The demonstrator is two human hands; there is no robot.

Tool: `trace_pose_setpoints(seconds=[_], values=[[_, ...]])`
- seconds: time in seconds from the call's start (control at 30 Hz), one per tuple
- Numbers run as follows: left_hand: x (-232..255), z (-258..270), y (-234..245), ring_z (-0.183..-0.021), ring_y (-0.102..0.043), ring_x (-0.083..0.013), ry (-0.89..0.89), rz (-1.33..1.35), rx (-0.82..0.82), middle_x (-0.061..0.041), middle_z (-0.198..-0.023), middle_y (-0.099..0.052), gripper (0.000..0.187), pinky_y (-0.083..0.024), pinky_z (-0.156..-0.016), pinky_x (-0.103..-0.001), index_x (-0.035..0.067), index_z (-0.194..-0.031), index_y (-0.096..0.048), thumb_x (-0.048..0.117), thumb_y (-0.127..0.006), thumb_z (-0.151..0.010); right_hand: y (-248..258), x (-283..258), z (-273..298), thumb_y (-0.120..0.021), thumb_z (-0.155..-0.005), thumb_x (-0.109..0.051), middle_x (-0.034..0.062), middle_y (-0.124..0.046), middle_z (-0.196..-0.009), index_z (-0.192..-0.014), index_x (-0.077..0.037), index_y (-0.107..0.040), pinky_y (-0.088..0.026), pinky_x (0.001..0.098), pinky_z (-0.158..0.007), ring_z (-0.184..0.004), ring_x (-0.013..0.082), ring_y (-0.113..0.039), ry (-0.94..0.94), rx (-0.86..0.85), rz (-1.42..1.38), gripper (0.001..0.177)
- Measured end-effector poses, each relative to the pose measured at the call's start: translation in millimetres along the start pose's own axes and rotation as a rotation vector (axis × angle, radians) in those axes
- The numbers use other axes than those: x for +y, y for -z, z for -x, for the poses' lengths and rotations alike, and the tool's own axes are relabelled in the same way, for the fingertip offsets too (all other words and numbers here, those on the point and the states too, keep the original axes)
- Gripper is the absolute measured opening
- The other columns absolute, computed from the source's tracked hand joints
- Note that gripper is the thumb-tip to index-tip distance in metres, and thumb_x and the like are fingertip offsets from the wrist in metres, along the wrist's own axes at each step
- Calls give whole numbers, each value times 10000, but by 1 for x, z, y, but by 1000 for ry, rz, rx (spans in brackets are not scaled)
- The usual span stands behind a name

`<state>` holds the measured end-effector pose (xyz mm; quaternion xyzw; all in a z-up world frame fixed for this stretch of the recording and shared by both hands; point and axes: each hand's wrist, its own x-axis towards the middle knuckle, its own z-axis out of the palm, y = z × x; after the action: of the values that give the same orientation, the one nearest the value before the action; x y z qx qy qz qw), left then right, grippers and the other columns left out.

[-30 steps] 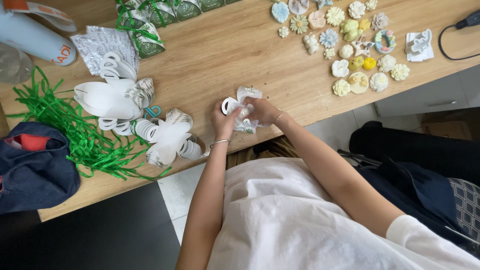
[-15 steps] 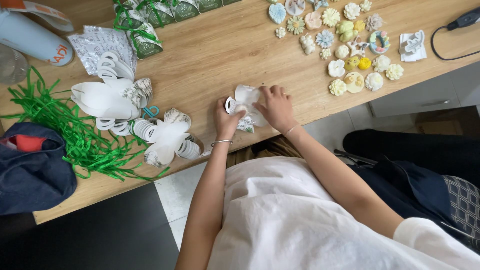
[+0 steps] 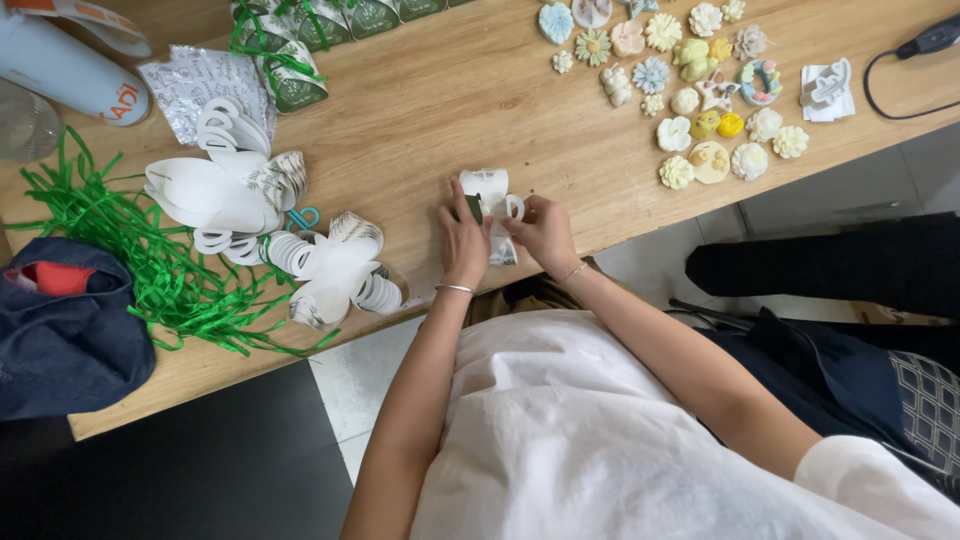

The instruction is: Packaging decorative flower-shaped candles into small plastic bags and cardstock flower boxes with ribbons.

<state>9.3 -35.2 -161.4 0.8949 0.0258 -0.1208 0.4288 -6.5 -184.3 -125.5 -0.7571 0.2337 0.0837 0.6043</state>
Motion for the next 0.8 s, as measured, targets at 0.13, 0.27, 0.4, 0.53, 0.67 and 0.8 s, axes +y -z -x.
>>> trace_pose_setpoints(seconds=[0.13,0.27,0.4,0.53,0.67,0.8], values=[[-10,4,-14,-1154,-543,-501,-97,-134,37,-293,-1297,-416,991,-495,-976,-524,110,-1670,-28,221,-710,-960,-16,6,9,-836,-884,-164,194,-707,-742,-861,77,-666,-555,406,-630,-680,286,-692,221,52,393,295],[-13,2,-17,-1148,-515,-538,-42,-106,11,-324,-1388,-315,1013,-506,-915,-540,111,-1623,86,246,-666,-958,-22,-2,10,-719,-915,-127,209,-704,-832,-944,11,-656,-559,429,-663,-744,337,-714,482,-4,339,154],[-21,7,-23,-1149,-491,-560,-59,-119,59,-370,-1396,-259,1108,-507,-913,-533,95,-1586,166,241,-676,-881,-26,-3,10,-672,-945,-92,200,-693,-900,-973,3,-656,-535,452,-694,-807,393,-678,531,-79,402,100],[-13,7,-25,-1160,-514,-539,58,-90,8,-376,-1464,-230,1038,-512,-919,-535,109,-1602,181,293,-640,-994,-24,-16,15,-686,-948,-87,199,-682,-1018,-1010,-4,-676,-539,456,-733,-878,401,-670,653,-105,431,105],[-13,12,-16,-1196,-480,-559,-14,-73,29,-404,-1483,-177,1258,-506,-943,-518,57,-1566,226,241,-790,-847,-19,-15,11,-666,-934,-120,173,-692,-1060,-1068,-20,-687,-550,459,-743,-892,392,-678,702,-88,518,169],[-23,8,2,-1300,-379,-587,-411,85,249,-370,-1469,-180,1548,-397,-1059,-577,25,-1546,211,246,-976,-579,-17,-20,-13,-648,-954,-141,156,-721,-1090,-1026,-47,-694,-559,458,-743,-922,385,-689,811,10,590,127]])
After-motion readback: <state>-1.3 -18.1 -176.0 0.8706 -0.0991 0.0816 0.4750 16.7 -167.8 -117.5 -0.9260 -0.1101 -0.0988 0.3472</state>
